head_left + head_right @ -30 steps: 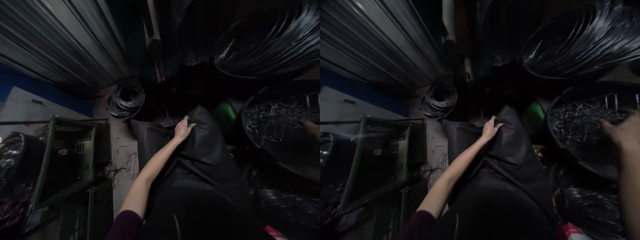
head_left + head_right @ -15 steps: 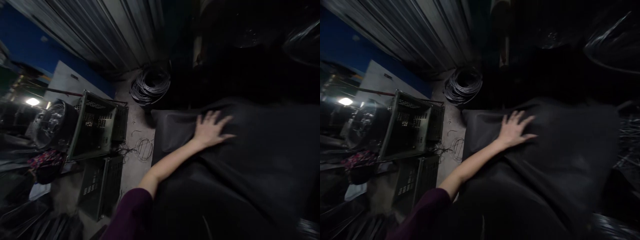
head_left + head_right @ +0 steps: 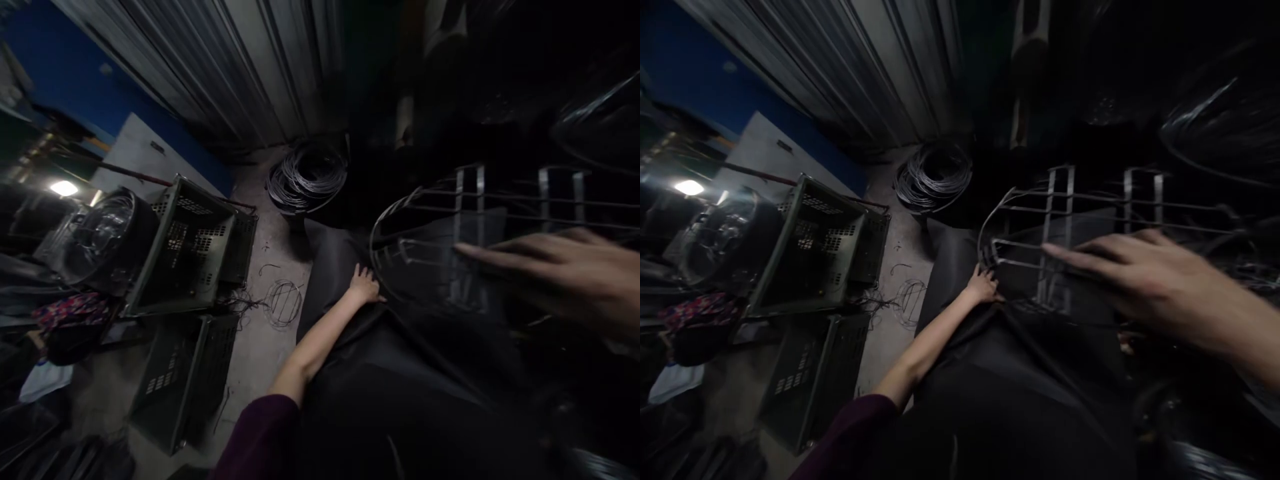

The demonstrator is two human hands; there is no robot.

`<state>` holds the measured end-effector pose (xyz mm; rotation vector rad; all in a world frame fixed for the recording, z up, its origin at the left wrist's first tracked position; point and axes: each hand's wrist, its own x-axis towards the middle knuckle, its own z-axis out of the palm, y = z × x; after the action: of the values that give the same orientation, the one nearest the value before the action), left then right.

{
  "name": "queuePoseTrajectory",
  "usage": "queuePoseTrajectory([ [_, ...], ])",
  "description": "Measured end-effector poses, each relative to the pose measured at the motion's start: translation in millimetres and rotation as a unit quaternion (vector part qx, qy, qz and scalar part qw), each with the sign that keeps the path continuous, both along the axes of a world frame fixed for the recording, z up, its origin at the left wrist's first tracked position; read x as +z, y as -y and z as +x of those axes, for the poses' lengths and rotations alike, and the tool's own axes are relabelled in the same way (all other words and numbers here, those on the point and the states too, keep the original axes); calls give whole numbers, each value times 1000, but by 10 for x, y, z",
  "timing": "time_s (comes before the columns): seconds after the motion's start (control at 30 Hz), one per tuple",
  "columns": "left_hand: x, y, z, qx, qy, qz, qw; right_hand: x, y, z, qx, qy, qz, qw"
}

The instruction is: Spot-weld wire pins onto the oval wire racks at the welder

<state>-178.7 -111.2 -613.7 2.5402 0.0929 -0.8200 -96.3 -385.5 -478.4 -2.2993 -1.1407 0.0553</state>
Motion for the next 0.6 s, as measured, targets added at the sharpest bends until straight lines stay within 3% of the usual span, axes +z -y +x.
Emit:
queuePoseTrajectory([
  [0.1,416,-470,-401,47,79,-85,992,292,-258,82,218,49,-29,974],
  [0.13,566,-672,-540,148,149,-152,966,305,-351,89,250,74,-12,965],
  [0.2,828,-1026,-746,351,271,-217,870,180,-558,73,292,117,28,949],
  [0.23,923,-1137,-795,414,314,-235,822,59,-673,44,302,128,35,944],
  [0.27,987,-1188,-803,440,338,-253,792,-79,-791,-1,296,131,31,946],
  [0.3,1019,-1180,-773,434,348,-277,784,-213,-905,-62,278,127,17,952],
  [0.4,971,-906,-535,329,312,-346,821,-423,-1101,-260,197,89,-45,975],
  [0.47,874,-678,-366,307,290,-359,832,-344,-1026,-294,175,48,-35,983],
  [0.53,773,-532,-262,343,297,-369,811,-187,-797,-169,138,0,43,990],
  [0.6,696,-487,-220,397,304,-396,770,-124,-516,102,-1,-36,117,993],
])
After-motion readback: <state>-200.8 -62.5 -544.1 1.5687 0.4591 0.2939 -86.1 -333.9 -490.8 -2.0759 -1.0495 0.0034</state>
